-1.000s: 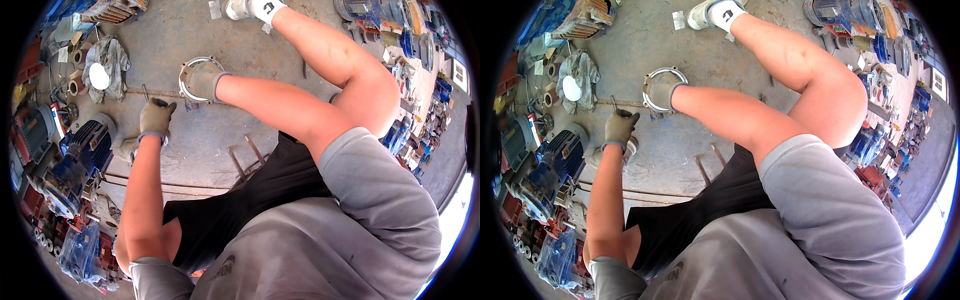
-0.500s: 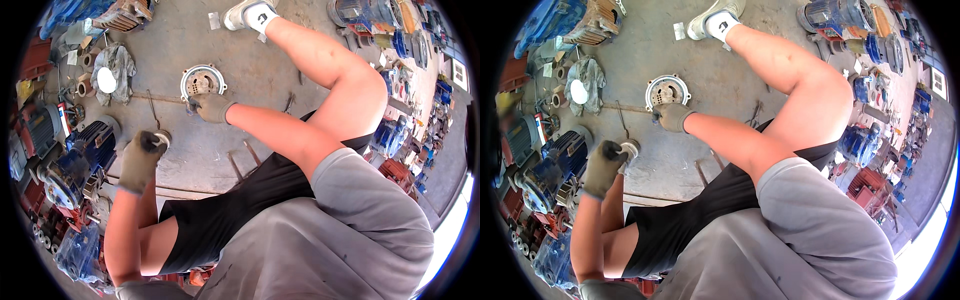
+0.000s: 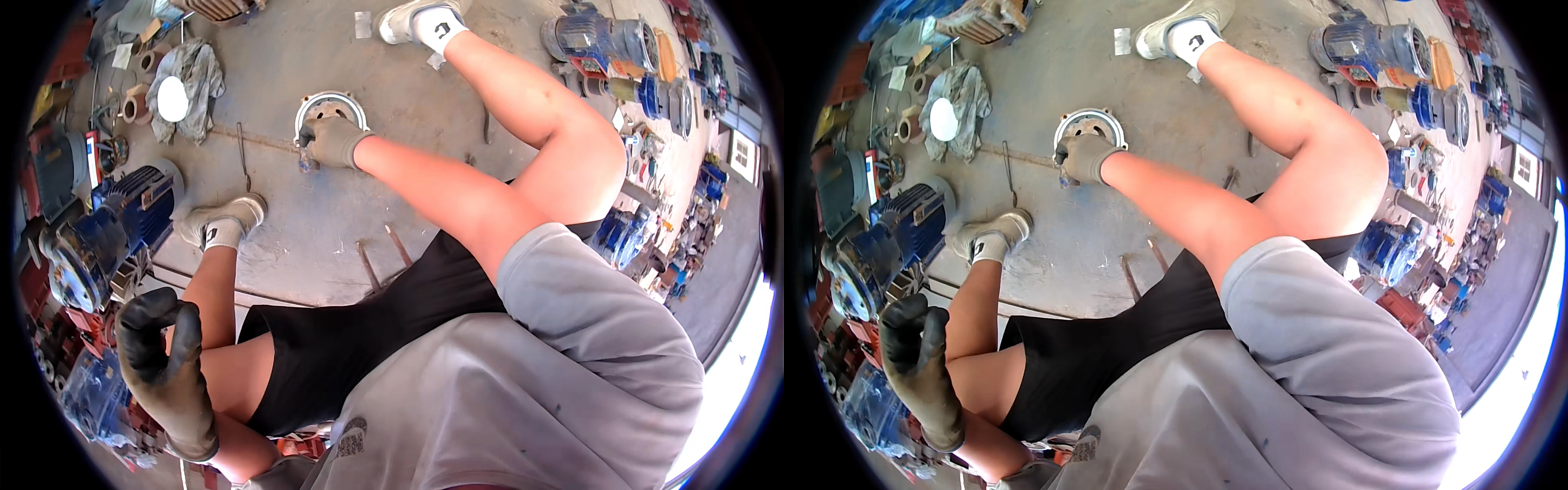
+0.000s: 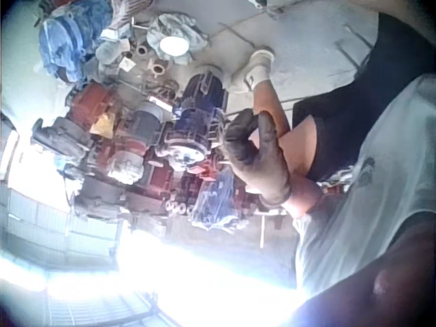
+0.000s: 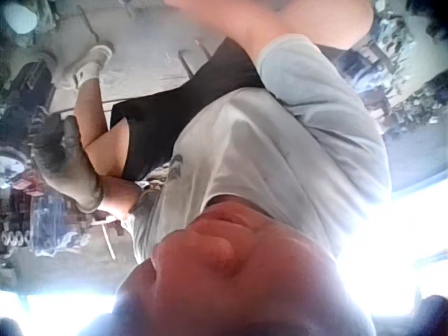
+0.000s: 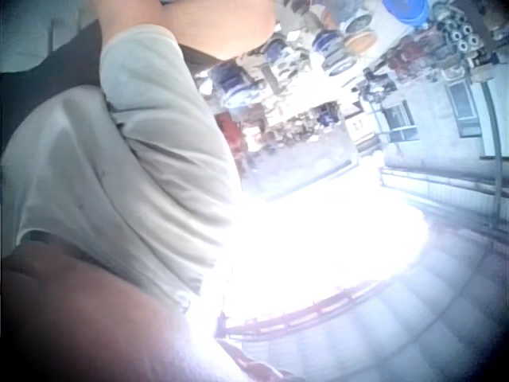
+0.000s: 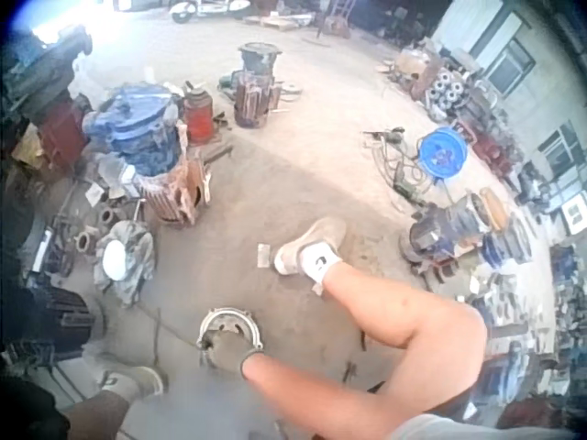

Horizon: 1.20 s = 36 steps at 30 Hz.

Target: The person sits on the floor of a workshop and wipes a white circular disc with a cloth. They then use shears to cut a circular ring from the disc. The person applies a blue substance from a bucket onto the cut ring and places it into a metal housing. Finally, they use a screwdriver to work on a blue mechanical component.

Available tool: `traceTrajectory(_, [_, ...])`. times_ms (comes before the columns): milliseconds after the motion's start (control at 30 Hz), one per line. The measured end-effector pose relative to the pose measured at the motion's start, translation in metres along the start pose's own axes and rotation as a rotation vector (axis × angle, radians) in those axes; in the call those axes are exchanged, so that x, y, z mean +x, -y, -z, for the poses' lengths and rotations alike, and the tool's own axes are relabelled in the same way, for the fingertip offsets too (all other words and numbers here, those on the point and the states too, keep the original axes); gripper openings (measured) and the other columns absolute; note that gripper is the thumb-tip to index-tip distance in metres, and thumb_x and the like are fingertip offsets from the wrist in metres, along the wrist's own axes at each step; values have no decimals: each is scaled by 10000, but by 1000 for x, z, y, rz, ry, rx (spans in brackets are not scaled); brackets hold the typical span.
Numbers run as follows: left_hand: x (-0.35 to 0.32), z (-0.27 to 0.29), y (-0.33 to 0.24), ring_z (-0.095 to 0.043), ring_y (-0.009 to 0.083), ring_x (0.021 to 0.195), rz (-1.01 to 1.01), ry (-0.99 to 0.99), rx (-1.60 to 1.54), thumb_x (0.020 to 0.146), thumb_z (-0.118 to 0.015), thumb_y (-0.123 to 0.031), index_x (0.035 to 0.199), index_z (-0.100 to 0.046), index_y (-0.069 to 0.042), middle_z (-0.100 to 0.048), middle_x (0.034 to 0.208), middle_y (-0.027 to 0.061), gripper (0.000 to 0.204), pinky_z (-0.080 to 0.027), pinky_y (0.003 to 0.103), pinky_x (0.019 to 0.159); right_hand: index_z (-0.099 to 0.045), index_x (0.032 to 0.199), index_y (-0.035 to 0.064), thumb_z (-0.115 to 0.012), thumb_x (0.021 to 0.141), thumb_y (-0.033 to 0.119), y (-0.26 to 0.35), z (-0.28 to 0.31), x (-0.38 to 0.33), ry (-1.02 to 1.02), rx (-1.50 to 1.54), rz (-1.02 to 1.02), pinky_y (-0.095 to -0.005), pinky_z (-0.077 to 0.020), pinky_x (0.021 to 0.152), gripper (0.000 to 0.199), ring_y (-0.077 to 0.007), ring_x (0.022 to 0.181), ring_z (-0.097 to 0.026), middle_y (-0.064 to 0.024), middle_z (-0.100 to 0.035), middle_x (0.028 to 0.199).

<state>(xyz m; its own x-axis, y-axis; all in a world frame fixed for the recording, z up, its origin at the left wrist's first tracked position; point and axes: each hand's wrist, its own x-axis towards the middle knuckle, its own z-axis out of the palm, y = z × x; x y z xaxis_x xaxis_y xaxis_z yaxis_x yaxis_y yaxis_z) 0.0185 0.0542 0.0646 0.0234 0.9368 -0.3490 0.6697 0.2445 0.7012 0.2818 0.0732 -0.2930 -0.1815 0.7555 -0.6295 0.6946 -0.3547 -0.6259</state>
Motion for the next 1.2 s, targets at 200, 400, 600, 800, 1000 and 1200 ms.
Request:
traceTrajectory(200, [3,2,-3,-614,135,970,48,-7,35,891,-757,58,1165,-650,53,-659,1056,53,294,-474,295,960,-754,1142,163,-587,900,174,-34,-18,-37,81,217,-93,-428,-560,877,294,-305,1000,-729,-148,-780,1077])
traceTrajectory(400, [-7,12,2,-630,165,1000,-56,5,13,866,-721,104,1167,-650,55,-678,1099,75,313,-476,338,995,-777,1136,174,-567,861,126,-87,8,-32,18,-59,-66,-457,-563,943,349,-369,1088,-727,-182,-772,1138])
traceTrajectory(600, [-3,12,11,-630,167,1015,-49,12,22,885,-728,87,1173,-654,54,-680,1091,78,299,-474,336,997,-765,1188,44,-578,925,221,-98,42,11,-53,-172,-302,-484,-570,951,369,-404,1107,-731,-245,-753,1189])
traceTrajectory(800, [-3,10,13,-633,173,1027,18,-3,27,887,-750,68,1177,-657,50,-684,1097,79,305,-477,345,1006,-774,1141,59,-574,937,267,-92,21,9,-180,73,-399,-465,-561,969,353,-403,1118,-724,-242,-756,1175])
traceTrajectory(1000, [-3,11,11,-635,179,1029,-20,9,51,888,-756,53,1185,-658,45,-686,1108,79,312,-471,349,1009,-760,1122,66,-583,915,192,-85,6,40,-361,-374,-56,-470,-582,921,301,-393,1038,-745,-246,-753,1159])
traceTrajectory(1200, [0,10,13,-641,186,1024,-16,22,51,897,-778,8,1183,-659,40,-686,1107,85,311,-474,366,1003,-744,1117,55,-606,948,252,-19,8,41,-370,-155,-180,-518,-574,897,294,-414,1012,-745,-238,-767,1064])
